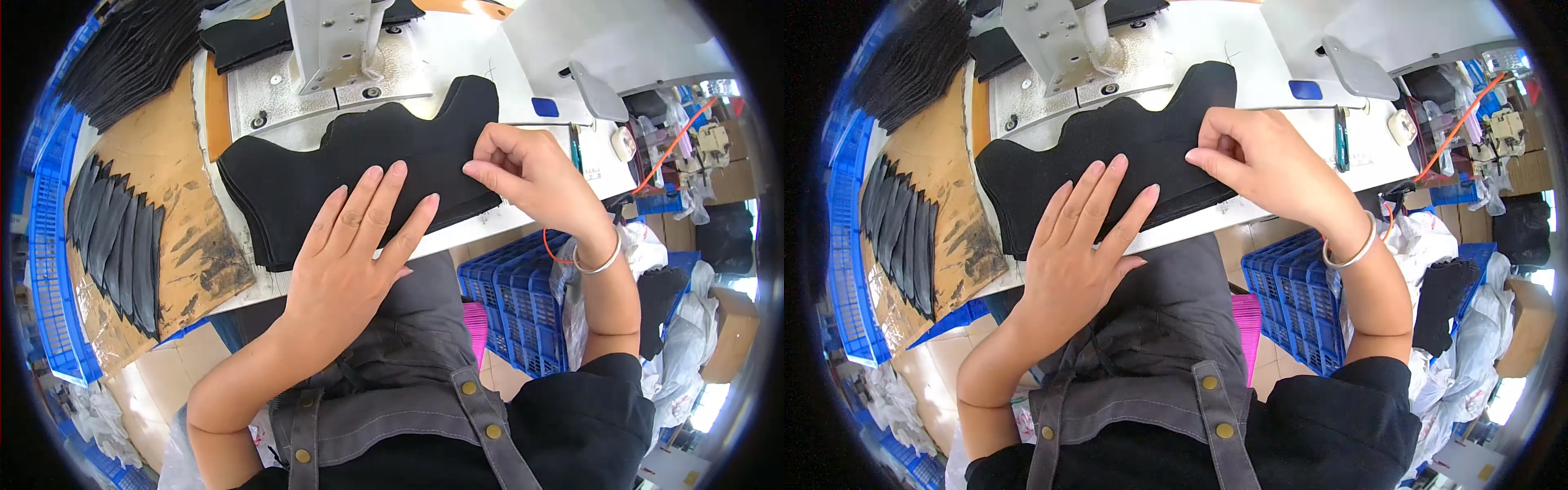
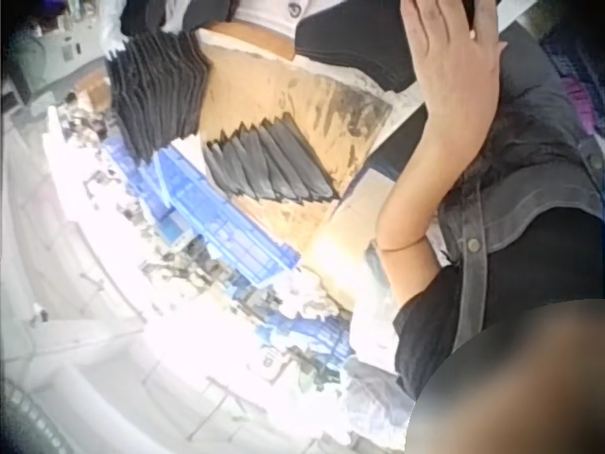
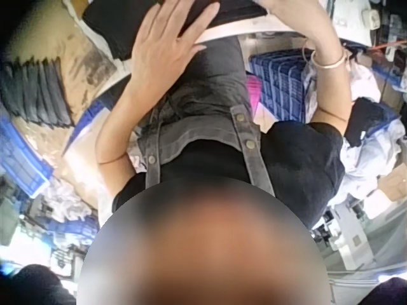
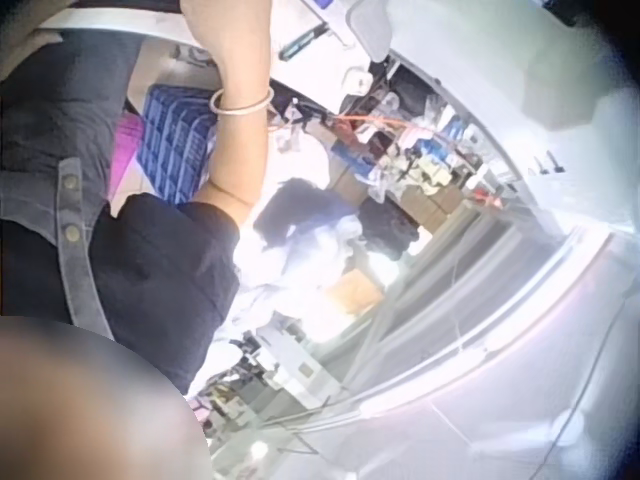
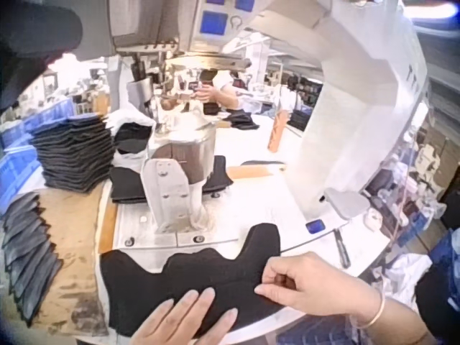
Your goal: The user is manufacturing shoe parts using a sewing machine.
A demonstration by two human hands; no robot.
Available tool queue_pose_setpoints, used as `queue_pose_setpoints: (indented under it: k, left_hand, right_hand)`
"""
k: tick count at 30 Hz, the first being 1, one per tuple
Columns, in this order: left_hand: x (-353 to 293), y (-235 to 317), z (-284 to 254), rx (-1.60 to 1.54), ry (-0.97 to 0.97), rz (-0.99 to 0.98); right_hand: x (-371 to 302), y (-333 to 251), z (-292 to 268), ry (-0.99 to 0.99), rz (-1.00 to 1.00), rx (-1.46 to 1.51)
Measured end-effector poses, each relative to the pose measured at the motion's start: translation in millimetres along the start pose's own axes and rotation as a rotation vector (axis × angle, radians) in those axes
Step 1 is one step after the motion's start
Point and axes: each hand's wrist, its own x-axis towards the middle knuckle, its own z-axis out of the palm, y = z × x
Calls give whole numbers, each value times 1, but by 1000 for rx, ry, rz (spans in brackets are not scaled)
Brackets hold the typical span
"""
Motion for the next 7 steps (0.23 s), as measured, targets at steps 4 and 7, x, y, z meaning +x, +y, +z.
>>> queue_pose_setpoints:
  k: [4,7]
  left_hand:
    - [6,3,-1,41,-31,6]
    - [14,6,0,57,-59,5]
  right_hand:
    - [-3,2,5,67,-48,-47]
    - [-6,6,7,118,-120,-86]
